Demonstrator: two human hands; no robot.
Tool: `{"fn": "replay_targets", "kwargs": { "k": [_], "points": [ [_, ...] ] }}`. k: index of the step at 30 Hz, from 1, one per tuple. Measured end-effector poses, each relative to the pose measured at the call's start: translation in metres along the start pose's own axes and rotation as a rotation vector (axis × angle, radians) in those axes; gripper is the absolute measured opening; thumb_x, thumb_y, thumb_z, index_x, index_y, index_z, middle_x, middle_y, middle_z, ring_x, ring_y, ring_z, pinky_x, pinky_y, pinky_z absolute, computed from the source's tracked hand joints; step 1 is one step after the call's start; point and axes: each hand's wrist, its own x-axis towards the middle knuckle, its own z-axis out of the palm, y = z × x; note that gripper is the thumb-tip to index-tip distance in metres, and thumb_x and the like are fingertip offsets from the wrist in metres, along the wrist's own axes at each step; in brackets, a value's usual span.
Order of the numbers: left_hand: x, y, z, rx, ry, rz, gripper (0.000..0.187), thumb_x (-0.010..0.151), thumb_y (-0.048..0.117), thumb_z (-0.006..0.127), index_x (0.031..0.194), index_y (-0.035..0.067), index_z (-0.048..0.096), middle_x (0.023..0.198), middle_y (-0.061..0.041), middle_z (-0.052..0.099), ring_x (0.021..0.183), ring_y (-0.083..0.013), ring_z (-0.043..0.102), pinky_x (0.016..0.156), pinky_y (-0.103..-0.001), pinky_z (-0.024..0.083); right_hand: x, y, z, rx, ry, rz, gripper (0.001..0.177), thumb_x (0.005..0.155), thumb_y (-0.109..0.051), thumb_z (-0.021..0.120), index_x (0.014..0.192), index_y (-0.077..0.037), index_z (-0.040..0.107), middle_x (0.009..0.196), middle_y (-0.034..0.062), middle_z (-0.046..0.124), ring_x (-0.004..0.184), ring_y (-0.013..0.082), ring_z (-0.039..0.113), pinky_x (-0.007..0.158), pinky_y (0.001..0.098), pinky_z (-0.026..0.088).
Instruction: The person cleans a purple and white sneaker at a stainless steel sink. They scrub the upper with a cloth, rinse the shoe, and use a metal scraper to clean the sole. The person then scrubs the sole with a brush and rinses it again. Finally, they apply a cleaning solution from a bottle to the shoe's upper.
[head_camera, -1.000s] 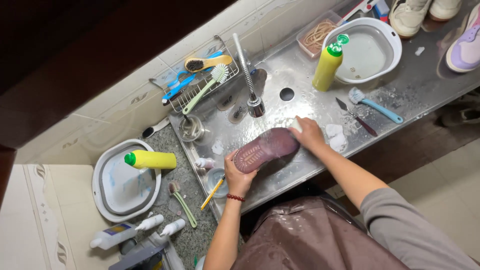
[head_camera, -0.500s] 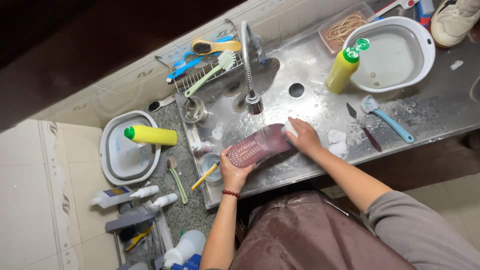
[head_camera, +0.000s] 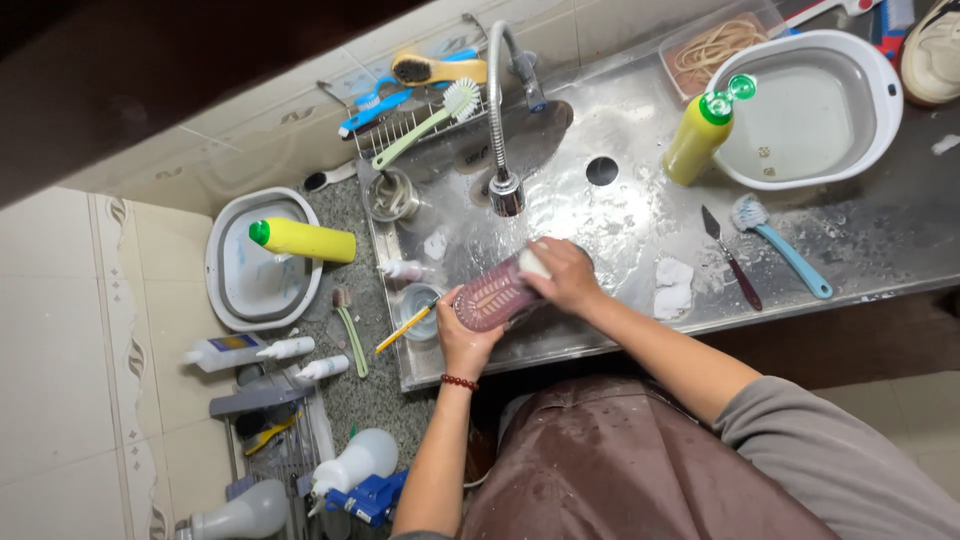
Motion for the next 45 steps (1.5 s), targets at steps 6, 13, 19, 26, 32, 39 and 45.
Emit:
{"fn": "replay_targets", "kwargs": {
  "k": [6,13,19,26,32,39,45],
  "points": [
    [-0.001,0.007,-0.002,0.011,-0.018,-0.076,0.091,0.052,0.014,0.095,0.131,0.003,0.051,0.122,-0.015,0.063,0.113,-0.0306,0.063,0.099,-0.040,0.051,0.015,0.034,-0.006,-0.067,-0.126,0.076,0.057,0.093,-0.040,0.072,0.133,-0.001,0.067,0.122,0.0212,0.069,0.108,0.0390,0.065,0.095,0.0459,0.052],
    [-0.008,0.002,-0.002,-0.003,-0.018,-0.051,0.087,0.056,0.013,0.094,0.131,0.005,0.050,0.125,-0.015,0.062,0.116,-0.0317,0.064,0.101,-0.040,0.052,0.046,-0.055,0.009,0.178,-0.273,-0.075,0.059,0.087,-0.045,0.076,0.129,-0.004,0.068,0.116,0.0179,0.071,0.100,0.0352,0.068,0.089,0.0450,0.055],
    [-0.005,-0.015,-0.007,0.041,0.028,0.259,0.094,0.051,0.009,0.095,0.133,0.004,0.050,0.131,-0.019,0.059,0.123,-0.0382,0.059,0.106,-0.045,0.047,0.043,0.027,-0.012,0.036,-0.309,-0.114,0.050,0.088,-0.042,0.076,0.126,-0.011,0.068,0.124,0.0153,0.069,0.112,0.0348,0.065,0.094,0.0414,0.054],
    [-0.002,-0.017,0.010,-0.120,0.091,-0.026,0.090,0.052,0.014,0.097,0.128,0.002,0.052,0.121,-0.016,0.064,0.111,-0.0268,0.066,0.099,-0.037,0.053,0.021,0.031,0.003,0.073,-0.201,-0.025,0.058,0.092,-0.039,0.075,0.135,-0.003,0.063,0.127,0.0201,0.066,0.115,0.0382,0.064,0.100,0.0448,0.050],
    [0.011,-0.005,0.007,-0.176,0.114,-0.224,0.086,0.051,0.020,0.101,0.121,0.001,0.053,0.110,-0.012,0.070,0.097,-0.0201,0.069,0.087,-0.032,0.058,0.008,-0.017,-0.013,0.045,-0.147,-0.264,0.061,0.086,-0.043,0.076,0.138,-0.013,0.062,0.123,0.0161,0.067,0.108,0.0336,0.066,0.086,0.0397,0.057],
    [0.010,-0.024,0.003,-0.192,0.078,-0.320,0.079,0.053,0.018,0.100,0.116,0.001,0.054,0.105,-0.010,0.075,0.093,-0.0179,0.073,0.082,-0.030,0.061,0.005,0.074,-0.035,-0.188,-0.156,0.001,0.058,0.091,-0.042,0.076,0.141,-0.015,0.063,0.130,0.0096,0.065,0.112,0.0330,0.062,0.093,0.0436,0.056],
    [0.016,-0.028,0.001,-0.212,0.062,-0.331,0.070,0.059,0.020,0.098,0.115,0.000,0.061,0.106,-0.011,0.076,0.093,-0.0171,0.073,0.084,-0.030,0.060,0.025,0.045,-0.067,-0.370,-0.174,0.066,0.058,0.085,-0.043,0.077,0.135,-0.016,0.067,0.137,0.0122,0.062,0.118,0.0349,0.058,0.093,0.0449,0.053]
  ]
}}
